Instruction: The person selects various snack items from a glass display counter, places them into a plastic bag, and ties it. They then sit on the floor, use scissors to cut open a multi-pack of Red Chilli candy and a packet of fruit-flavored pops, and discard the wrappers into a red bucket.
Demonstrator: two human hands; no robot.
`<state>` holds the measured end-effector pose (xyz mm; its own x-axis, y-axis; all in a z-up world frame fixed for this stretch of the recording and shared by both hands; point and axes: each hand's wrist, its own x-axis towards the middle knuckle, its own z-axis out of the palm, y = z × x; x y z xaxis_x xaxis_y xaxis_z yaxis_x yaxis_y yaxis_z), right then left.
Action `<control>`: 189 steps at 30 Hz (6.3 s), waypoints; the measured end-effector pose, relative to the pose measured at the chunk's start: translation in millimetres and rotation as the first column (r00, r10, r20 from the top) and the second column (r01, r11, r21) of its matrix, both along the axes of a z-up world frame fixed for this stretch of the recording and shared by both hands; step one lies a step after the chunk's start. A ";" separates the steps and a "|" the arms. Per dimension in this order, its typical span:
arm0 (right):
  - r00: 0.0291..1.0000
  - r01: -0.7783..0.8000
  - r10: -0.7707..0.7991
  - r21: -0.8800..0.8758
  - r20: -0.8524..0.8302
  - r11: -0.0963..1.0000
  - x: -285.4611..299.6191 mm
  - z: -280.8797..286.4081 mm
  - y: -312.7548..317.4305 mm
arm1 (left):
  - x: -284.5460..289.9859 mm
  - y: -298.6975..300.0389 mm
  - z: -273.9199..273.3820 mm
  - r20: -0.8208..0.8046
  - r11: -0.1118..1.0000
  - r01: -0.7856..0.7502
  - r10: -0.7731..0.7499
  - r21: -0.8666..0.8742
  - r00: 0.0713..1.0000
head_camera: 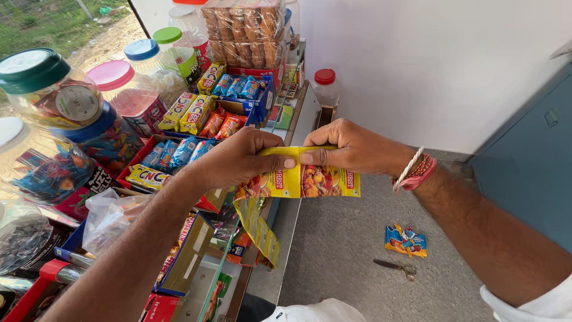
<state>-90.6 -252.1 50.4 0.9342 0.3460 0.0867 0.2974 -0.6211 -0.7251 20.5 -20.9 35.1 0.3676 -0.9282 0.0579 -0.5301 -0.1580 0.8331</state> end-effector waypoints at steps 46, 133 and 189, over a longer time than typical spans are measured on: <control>0.982 0.016 0.065 0.422 -0.178 0.907 46.9 -6.4 12.3 | 20.9 28.9 5.6 0.004 0.964 -0.198 0.202 -0.176 0.979; 0.909 -0.100 0.006 0.206 0.416 0.973 59.0 -17.4 220.1 | -71.3 245.8 -77.9 -0.680 0.164 -0.975 0.698 -0.153 0.224; 0.663 0.029 0.429 -0.593 0.614 0.805 93.5 -70.6 248.1 | -63.4 236.6 -72.4 -0.797 0.141 -0.970 0.553 -0.197 0.242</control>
<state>2.9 -4.0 -20.2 0.5641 0.7146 0.4138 0.7218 -0.6701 0.1731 -42.9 215.7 -37.2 0.9898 0.1197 -0.0773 0.0280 0.3685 0.9292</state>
